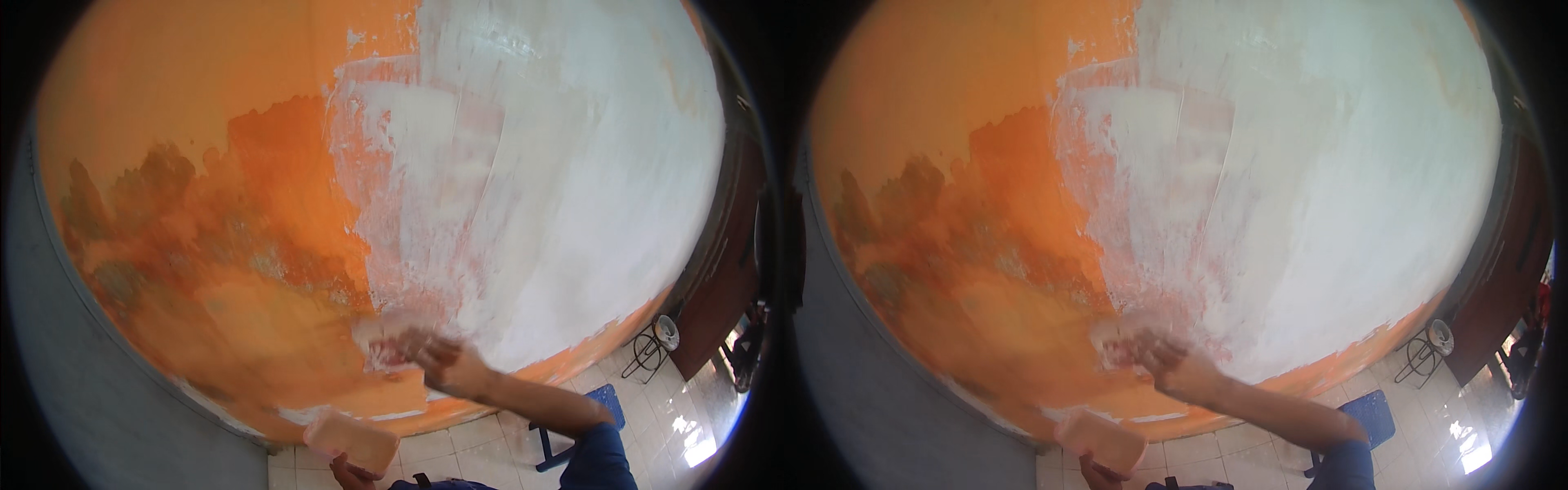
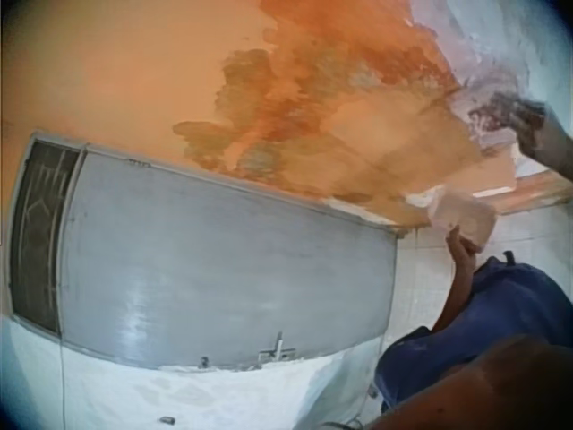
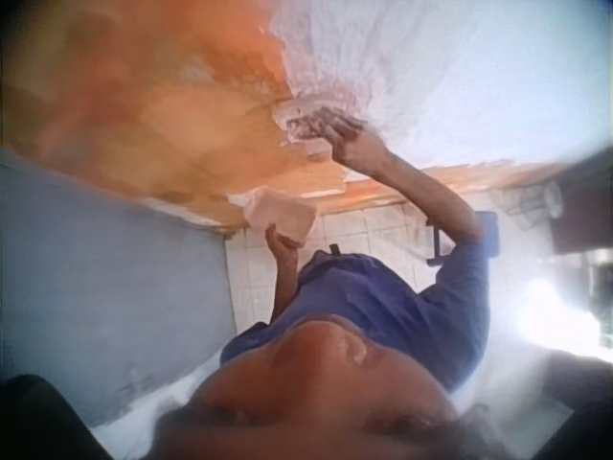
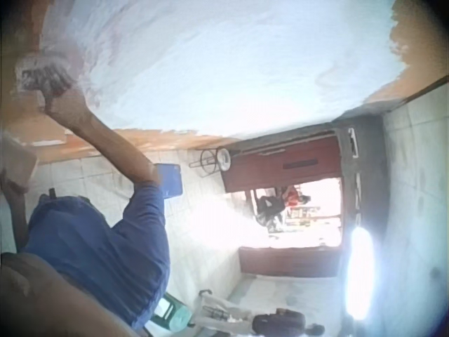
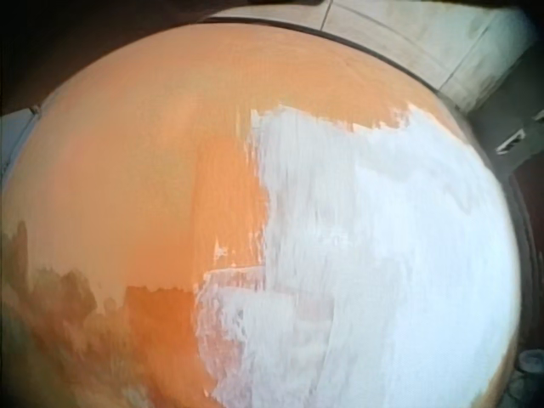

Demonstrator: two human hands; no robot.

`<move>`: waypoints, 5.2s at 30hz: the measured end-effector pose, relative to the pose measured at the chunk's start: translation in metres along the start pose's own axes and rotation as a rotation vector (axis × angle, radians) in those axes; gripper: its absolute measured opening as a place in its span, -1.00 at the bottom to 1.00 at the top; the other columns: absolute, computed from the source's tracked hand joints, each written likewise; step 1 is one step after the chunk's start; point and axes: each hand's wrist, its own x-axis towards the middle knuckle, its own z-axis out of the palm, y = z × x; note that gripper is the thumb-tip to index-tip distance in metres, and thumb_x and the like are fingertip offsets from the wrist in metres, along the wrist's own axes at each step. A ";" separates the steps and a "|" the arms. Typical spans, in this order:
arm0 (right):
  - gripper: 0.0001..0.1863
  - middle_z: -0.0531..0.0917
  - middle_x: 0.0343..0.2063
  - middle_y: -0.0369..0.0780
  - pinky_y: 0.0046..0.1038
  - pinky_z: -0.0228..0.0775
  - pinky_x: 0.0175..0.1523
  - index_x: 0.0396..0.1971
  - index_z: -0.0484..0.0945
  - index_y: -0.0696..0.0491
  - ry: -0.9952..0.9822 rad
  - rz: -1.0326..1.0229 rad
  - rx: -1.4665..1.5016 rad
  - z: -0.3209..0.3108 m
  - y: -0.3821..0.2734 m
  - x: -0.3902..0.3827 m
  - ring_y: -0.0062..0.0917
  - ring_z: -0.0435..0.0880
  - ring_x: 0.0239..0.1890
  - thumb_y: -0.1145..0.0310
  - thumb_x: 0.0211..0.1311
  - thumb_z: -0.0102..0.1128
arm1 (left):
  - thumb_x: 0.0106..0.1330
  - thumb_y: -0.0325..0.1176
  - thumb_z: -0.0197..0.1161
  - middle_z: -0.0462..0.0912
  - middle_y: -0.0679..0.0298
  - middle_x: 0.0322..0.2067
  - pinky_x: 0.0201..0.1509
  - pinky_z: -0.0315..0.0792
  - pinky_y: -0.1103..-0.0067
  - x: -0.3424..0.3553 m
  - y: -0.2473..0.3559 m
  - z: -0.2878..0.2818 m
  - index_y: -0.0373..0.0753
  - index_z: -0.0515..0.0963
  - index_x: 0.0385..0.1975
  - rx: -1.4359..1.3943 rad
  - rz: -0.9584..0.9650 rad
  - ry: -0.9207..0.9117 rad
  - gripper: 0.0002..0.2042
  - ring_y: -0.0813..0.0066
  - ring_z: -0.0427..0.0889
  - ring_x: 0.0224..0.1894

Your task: The person applies plaster to an orange wall using a putty knife and then smooths it out.

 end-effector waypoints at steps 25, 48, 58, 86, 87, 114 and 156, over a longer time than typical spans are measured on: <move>-0.58 0.60 -0.08 -0.08 -0.29 0.46 0.12 -0.11 0.54 0.24 0.609 0.074 -0.527 -0.108 0.108 0.072 -0.24 0.57 0.03 0.81 -0.03 -0.02 | 0.14 0.03 0.10 0.59 0.18 -0.21 -0.79 0.27 0.65 0.008 -0.027 -0.027 -0.21 0.32 0.09 0.047 -0.098 0.008 -0.43 0.50 0.53 -0.59; -0.47 0.60 -0.09 -0.08 -0.36 0.52 0.03 -0.06 0.54 0.11 0.696 0.238 -0.532 -0.140 0.134 0.033 -0.27 0.59 -0.01 0.81 -0.11 0.00 | 0.13 0.03 0.11 0.60 0.29 -0.51 -0.82 0.28 0.61 -0.006 -0.030 -0.014 -0.28 0.39 -0.03 0.012 -0.054 0.043 -0.46 0.56 0.44 -0.74; -0.48 0.38 0.15 -0.02 -0.23 0.23 0.31 0.13 0.32 0.29 0.025 0.149 -0.158 0.053 0.023 -0.117 -0.22 0.35 0.23 0.56 0.08 -0.10 | 0.13 0.02 0.11 0.59 0.27 -0.52 -0.84 0.30 0.56 -0.017 -0.032 0.013 -0.27 0.40 -0.04 -0.022 -0.071 0.104 -0.48 0.52 0.43 -0.77; -0.48 0.54 0.01 0.01 -0.25 0.39 0.15 -0.02 0.50 0.24 0.318 0.335 -0.124 -0.002 0.032 -0.056 -0.21 0.50 0.12 0.73 -0.12 0.01 | 0.13 0.01 0.12 0.58 0.26 -0.65 -0.77 0.43 0.48 -0.025 -0.025 0.000 -0.34 0.46 -0.13 -0.009 -0.010 0.108 -0.49 0.43 0.44 -0.79; -0.46 0.58 -0.06 0.01 -0.27 0.46 0.09 -0.01 0.50 0.23 0.510 0.253 -0.259 -0.027 0.051 -0.023 -0.16 0.55 0.05 0.78 -0.15 0.03 | 0.13 0.02 0.11 0.58 0.25 -0.64 -0.78 0.43 0.47 -0.023 -0.025 -0.010 -0.35 0.45 -0.11 -0.014 -0.026 0.095 -0.48 0.42 0.43 -0.79; -0.84 0.64 -0.46 -0.23 -0.54 0.47 -0.27 -0.32 0.56 0.21 0.789 1.334 1.695 -0.053 0.009 -0.042 -0.53 0.61 -0.46 0.61 0.03 0.19 | 0.12 -0.01 0.10 0.41 0.09 0.05 0.15 0.36 0.29 -0.042 -0.017 0.021 -0.24 0.16 0.21 -0.057 0.131 -0.129 -0.32 0.16 0.43 0.12; -0.39 0.22 0.24 0.03 0.02 0.11 0.32 0.14 0.31 0.23 0.354 0.141 -0.287 0.002 0.081 0.042 -0.07 0.16 0.31 0.59 -0.06 0.03 | 0.22 0.00 0.01 0.40 0.09 0.07 0.17 0.35 0.28 -0.053 -0.004 0.038 -0.25 0.15 0.22 -0.092 0.227 -0.182 -0.37 0.15 0.43 0.12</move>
